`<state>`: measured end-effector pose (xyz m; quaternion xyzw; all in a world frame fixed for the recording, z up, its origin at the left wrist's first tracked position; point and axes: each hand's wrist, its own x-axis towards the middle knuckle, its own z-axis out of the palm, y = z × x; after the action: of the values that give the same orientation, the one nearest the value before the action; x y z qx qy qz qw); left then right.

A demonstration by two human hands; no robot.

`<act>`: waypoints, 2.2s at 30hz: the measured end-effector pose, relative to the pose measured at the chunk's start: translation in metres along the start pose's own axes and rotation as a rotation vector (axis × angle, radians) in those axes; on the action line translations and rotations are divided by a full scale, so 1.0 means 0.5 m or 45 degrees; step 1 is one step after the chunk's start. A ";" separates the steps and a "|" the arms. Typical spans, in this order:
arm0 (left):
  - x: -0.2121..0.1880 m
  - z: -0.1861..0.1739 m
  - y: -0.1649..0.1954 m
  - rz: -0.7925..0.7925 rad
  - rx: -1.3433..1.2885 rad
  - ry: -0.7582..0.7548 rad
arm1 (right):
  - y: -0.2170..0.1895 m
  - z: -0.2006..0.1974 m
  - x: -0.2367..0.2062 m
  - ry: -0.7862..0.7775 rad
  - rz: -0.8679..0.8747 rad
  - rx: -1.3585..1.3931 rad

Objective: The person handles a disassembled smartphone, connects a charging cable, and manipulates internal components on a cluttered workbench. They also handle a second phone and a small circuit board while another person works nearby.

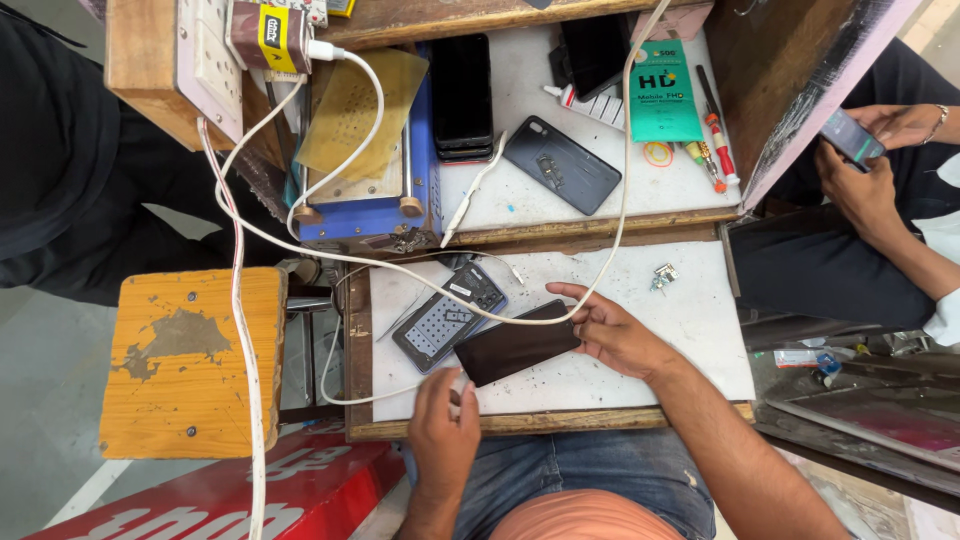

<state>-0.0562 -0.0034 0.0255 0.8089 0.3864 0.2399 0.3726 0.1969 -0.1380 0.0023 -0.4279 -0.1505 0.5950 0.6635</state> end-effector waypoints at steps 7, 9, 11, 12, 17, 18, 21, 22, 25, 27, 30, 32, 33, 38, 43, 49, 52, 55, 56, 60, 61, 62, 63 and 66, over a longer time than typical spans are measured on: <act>0.061 -0.051 0.034 0.102 0.344 -0.150 | 0.005 0.004 0.000 0.100 0.039 -0.078; 0.065 -0.051 0.040 0.078 0.374 -0.211 | 0.013 0.003 0.000 -0.009 -0.098 -0.130; 0.062 -0.050 0.043 0.014 0.378 -0.268 | 0.017 -0.003 -0.002 -0.007 -0.153 -0.217; 0.059 -0.049 0.042 0.003 0.326 -0.274 | 0.019 -0.003 -0.002 0.045 -0.135 -0.277; 0.050 -0.036 0.022 -0.198 0.009 -0.274 | 0.015 -0.004 -0.001 0.025 -0.263 0.046; 0.050 -0.031 0.014 -0.251 -0.076 -0.283 | 0.011 -0.002 -0.001 0.044 -0.256 0.126; 0.059 -0.011 -0.008 -0.366 -0.323 -0.279 | -0.003 0.008 0.003 0.049 -0.232 0.358; 0.063 -0.005 -0.013 -0.378 -0.399 -0.258 | -0.005 0.014 0.005 0.046 -0.225 0.435; 0.066 0.010 -0.008 -0.391 -0.600 -0.206 | 0.004 0.033 0.011 -0.023 -0.186 0.377; 0.058 0.024 0.017 -0.405 -0.584 -0.175 | 0.019 0.045 0.015 -0.061 -0.106 0.384; 0.029 0.046 0.078 -0.268 -0.374 -0.142 | 0.037 0.049 0.019 -0.054 -0.103 0.473; 0.006 0.049 0.115 0.058 -0.267 -0.137 | 0.041 0.043 0.022 -0.060 -0.131 0.531; 0.004 0.045 0.126 0.118 -0.264 -0.187 | 0.041 0.038 0.022 -0.076 -0.143 0.545; 0.033 0.041 0.152 0.135 -0.302 -0.289 | 0.037 0.031 0.019 -0.062 -0.100 0.609; 0.073 0.050 0.146 -0.121 -0.508 -0.449 | 0.036 0.035 0.019 -0.033 -0.069 0.529; 0.094 0.048 0.119 -0.123 -0.476 -0.518 | 0.043 0.036 0.021 -0.043 -0.114 0.445; 0.112 0.037 0.100 -0.051 -0.443 -0.551 | 0.044 0.040 0.022 0.017 -0.093 0.326; 0.114 0.032 0.090 -0.087 -0.490 -0.616 | 0.039 0.045 0.021 0.006 -0.081 0.258; 0.113 0.034 0.087 -0.119 -0.522 -0.645 | 0.039 0.046 0.021 -0.010 -0.083 0.254; 0.098 0.051 0.078 0.022 -0.543 -0.627 | 0.041 0.044 0.019 -0.013 -0.071 0.256; 0.095 0.058 0.075 0.079 -0.553 -0.604 | 0.043 0.041 0.020 -0.004 -0.061 0.259; 0.092 0.064 0.072 0.136 -0.563 -0.580 | 0.045 0.038 0.020 -0.008 -0.064 0.268; 0.089 0.067 0.068 0.142 -0.566 -0.561 | 0.048 0.035 0.020 -0.014 -0.066 0.277; 0.087 0.068 0.059 0.088 -0.595 -0.539 | 0.052 0.026 0.022 -0.160 -0.137 0.406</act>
<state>0.0056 0.0051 0.0327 0.7459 0.2071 0.1610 0.6122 0.1734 -0.1246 -0.0128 -0.2705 -0.1183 0.6004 0.7432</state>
